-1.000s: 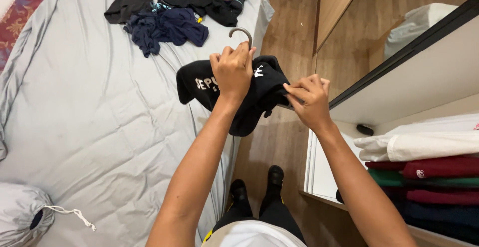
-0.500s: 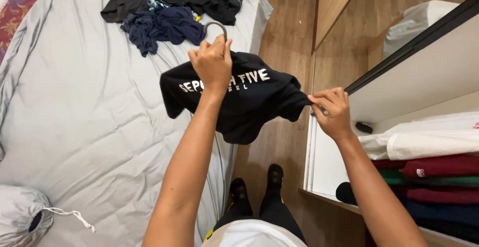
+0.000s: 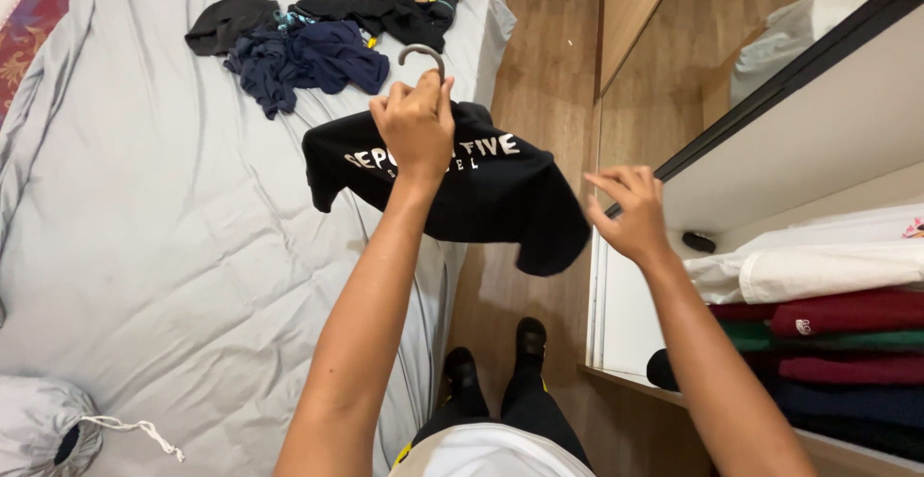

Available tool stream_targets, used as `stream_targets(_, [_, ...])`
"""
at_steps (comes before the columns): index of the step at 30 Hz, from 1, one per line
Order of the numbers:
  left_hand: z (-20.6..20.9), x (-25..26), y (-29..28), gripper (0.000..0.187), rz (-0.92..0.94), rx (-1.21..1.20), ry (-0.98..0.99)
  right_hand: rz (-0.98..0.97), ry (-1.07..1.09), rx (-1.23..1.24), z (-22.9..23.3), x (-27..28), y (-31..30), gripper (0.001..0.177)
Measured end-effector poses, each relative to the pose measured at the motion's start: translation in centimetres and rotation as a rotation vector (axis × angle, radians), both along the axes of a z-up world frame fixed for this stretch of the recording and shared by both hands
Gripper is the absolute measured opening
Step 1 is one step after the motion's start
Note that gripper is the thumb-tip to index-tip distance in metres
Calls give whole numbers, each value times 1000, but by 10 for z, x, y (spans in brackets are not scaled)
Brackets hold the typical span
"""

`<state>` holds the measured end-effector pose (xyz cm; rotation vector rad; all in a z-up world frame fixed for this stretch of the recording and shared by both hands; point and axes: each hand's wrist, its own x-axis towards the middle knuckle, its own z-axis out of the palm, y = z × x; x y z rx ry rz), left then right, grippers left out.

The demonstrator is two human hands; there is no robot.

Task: Hang a black t-shirt onto a hanger and place it in the closet.

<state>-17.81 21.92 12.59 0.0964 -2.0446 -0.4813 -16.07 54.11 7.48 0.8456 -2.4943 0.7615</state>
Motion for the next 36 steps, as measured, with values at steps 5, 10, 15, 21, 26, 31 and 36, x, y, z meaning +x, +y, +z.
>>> stream_targets(5, [1,-2,19,15,-27,-24,-7,45,12,-106,19,-8,-42,33])
stream_targets(10, [-2,-4,23,15,4,-54,-7,33,-10,-210,2,-16,-48,31])
stream_targets(15, [-12,-10,16,17,106,-27,-63,-105,233,-120,-15,-6,-41,21])
stream_targets(21, [-15,-15,5,18,115,-36,-26,-106,115,-12,-53,0,-4,17])
stream_targets(26, [-10,-12,20,20,54,9,-57,-118,92,-32,-42,2,-7,21])
stream_targets(31, [-8,-8,36,18,23,-54,-31,-141,191,-140,-3,-1,-37,27])
stream_targets(36, [-4,-5,47,15,-51,-46,-16,-90,206,-117,32,-4,-61,30])
